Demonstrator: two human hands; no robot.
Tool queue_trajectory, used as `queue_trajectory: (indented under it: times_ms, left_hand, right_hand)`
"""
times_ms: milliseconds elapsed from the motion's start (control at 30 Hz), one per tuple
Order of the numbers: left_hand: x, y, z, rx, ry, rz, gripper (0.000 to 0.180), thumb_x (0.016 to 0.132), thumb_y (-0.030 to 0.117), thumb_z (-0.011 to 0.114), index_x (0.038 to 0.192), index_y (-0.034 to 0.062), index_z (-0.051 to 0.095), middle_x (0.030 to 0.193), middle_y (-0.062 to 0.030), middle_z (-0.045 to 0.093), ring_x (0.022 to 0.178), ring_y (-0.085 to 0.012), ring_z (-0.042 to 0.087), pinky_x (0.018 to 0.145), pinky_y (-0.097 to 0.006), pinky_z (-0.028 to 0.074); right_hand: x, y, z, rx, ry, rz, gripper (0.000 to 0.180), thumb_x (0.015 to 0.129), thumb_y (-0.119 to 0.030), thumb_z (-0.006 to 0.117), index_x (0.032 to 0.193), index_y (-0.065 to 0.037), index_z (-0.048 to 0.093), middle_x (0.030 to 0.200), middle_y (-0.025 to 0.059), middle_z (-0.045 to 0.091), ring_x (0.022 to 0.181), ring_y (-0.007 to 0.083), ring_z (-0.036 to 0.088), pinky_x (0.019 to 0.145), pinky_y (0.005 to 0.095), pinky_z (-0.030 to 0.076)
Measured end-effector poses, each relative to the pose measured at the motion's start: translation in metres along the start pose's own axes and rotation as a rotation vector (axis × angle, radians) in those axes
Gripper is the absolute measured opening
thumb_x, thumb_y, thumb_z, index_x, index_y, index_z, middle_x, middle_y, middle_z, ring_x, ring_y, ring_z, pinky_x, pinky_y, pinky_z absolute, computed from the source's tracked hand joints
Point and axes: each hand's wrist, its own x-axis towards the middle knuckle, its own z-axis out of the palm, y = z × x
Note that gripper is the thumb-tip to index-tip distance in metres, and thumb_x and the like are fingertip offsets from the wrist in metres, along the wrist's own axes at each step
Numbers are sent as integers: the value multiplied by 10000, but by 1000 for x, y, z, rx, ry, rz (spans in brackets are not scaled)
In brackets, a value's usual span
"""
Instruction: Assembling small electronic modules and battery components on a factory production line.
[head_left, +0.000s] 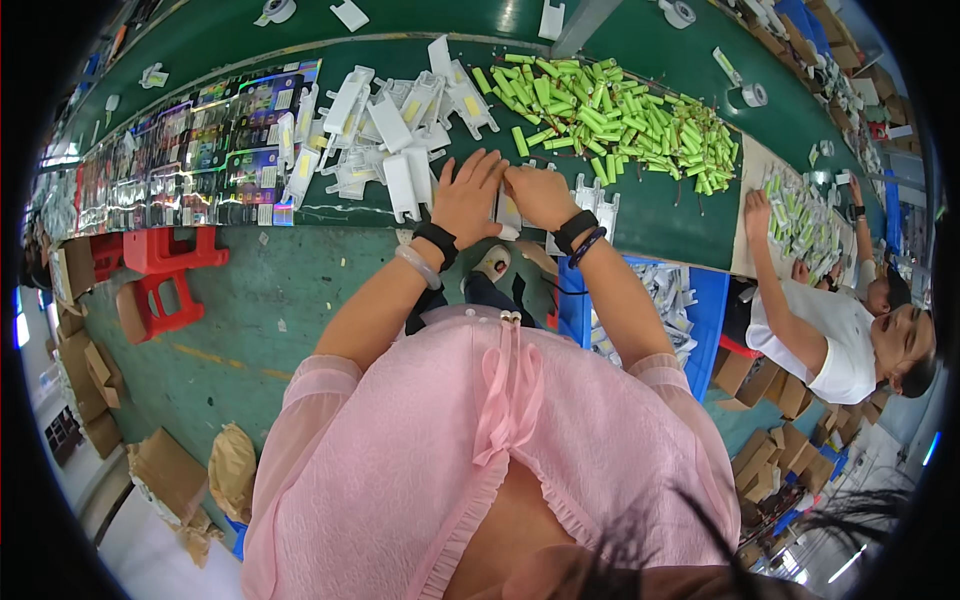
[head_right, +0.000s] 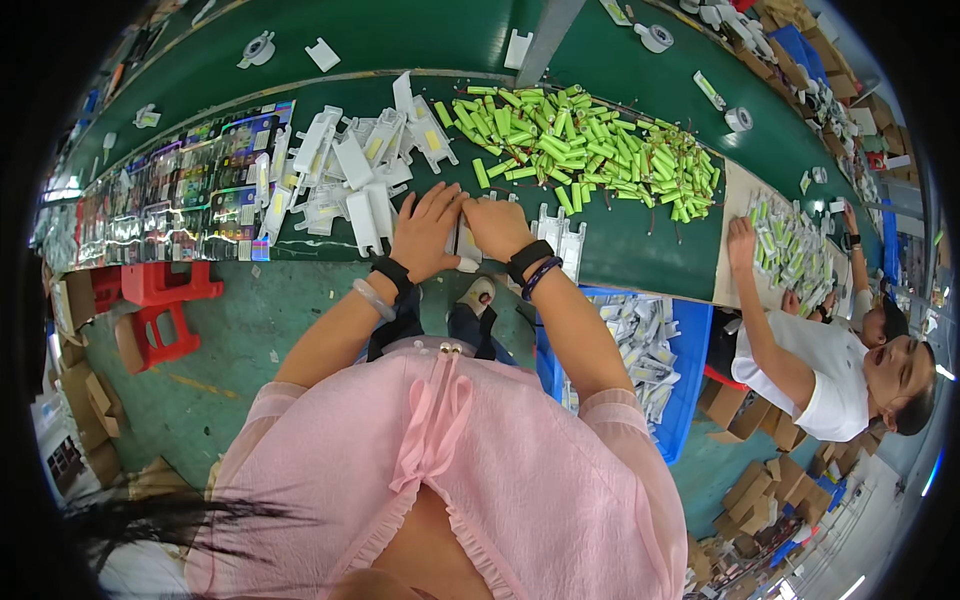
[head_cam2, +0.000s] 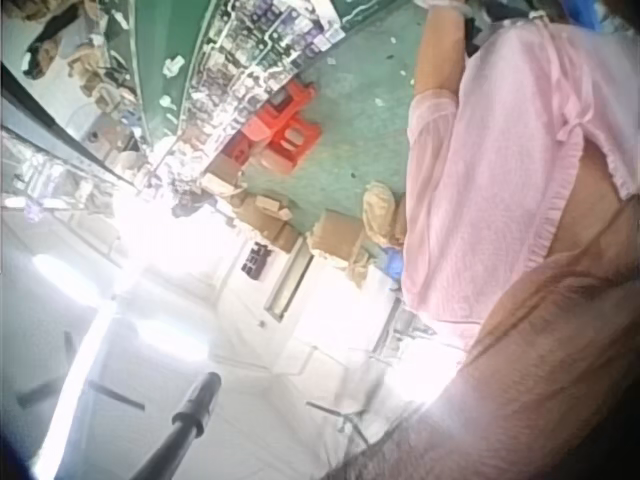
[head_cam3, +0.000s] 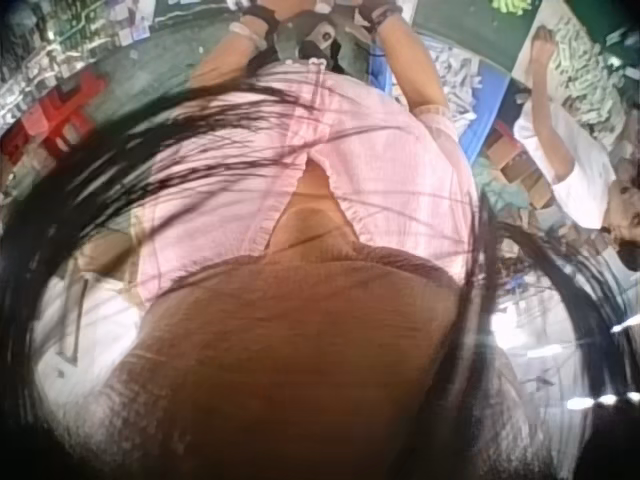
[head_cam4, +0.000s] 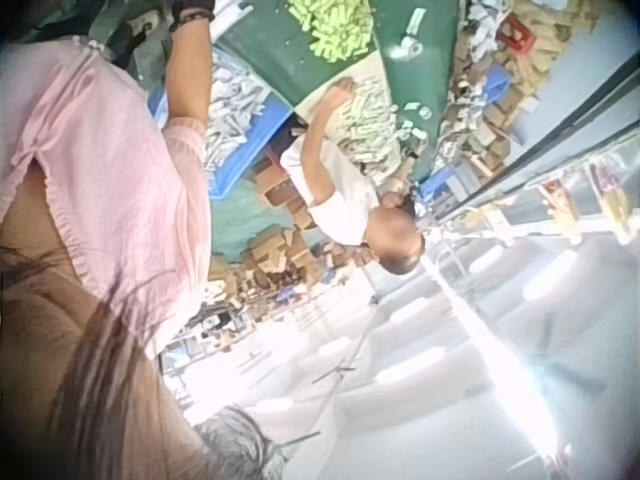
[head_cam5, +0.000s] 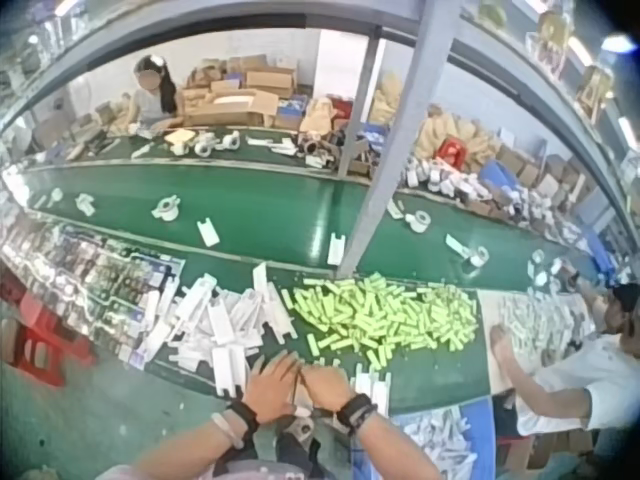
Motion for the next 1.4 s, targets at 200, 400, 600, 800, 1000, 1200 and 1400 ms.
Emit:
queue_trajectory:
  times_ms: [200,400,600,800,1000,1200,1400]
  left_hand:
    - [-2,0,1,-5,5,-17,1032,580,340,843,1478,97,396,1530,-79,385,1449,-258,307,1159,-563,239]
    - [-3,-5,-19,-6,16,-13,1030,596,330,826,1488,78,377,1532,-98,382,1448,-270,305,1178,-553,195]
    - [-10,-33,-21,69,-82,51,1015,598,306,834,1481,81,386,1534,-92,378,1439,-279,315,1191,-524,184]
    - [-11,-32,-22,53,-62,52,944,615,294,849,1442,96,440,1497,-107,412,1421,-286,338,1199,-484,191]
    - [-13,-34,-19,3,-32,30,949,597,275,865,1434,115,446,1464,-115,438,1398,-295,360,1197,-469,198]
    - [-13,-34,-19,-16,-20,37,990,574,240,875,1448,123,425,1466,-107,441,1390,-310,375,1188,-498,216]
    - [-14,-34,-19,-21,-24,36,988,579,226,874,1451,123,420,1467,-112,439,1392,-311,372,1186,-499,218]
  right_hand:
    - [-46,11,-20,299,2,-133,74,889,-135,625,939,-82,614,817,137,679,682,302,666,572,409,506]
    - [-79,-4,-43,1879,-119,232,121,972,-63,545,1089,-59,579,887,77,633,565,85,479,435,196,353]
    - [-35,14,-8,2013,-188,263,238,885,-82,525,1066,31,631,962,129,648,752,162,649,430,235,406]
    - [0,-10,-10,1569,-16,453,172,927,-117,558,991,10,654,845,104,689,573,134,629,404,231,419]
    - [13,-17,-10,1619,-71,460,133,949,-94,519,971,-11,620,828,80,643,588,105,594,404,218,392]
    - [9,0,0,1951,-60,314,190,943,-96,510,796,-35,615,827,96,618,597,144,583,396,248,370]
    - [15,-7,-5,1197,-135,485,149,886,-177,622,814,-52,657,775,50,618,590,210,594,453,326,425]
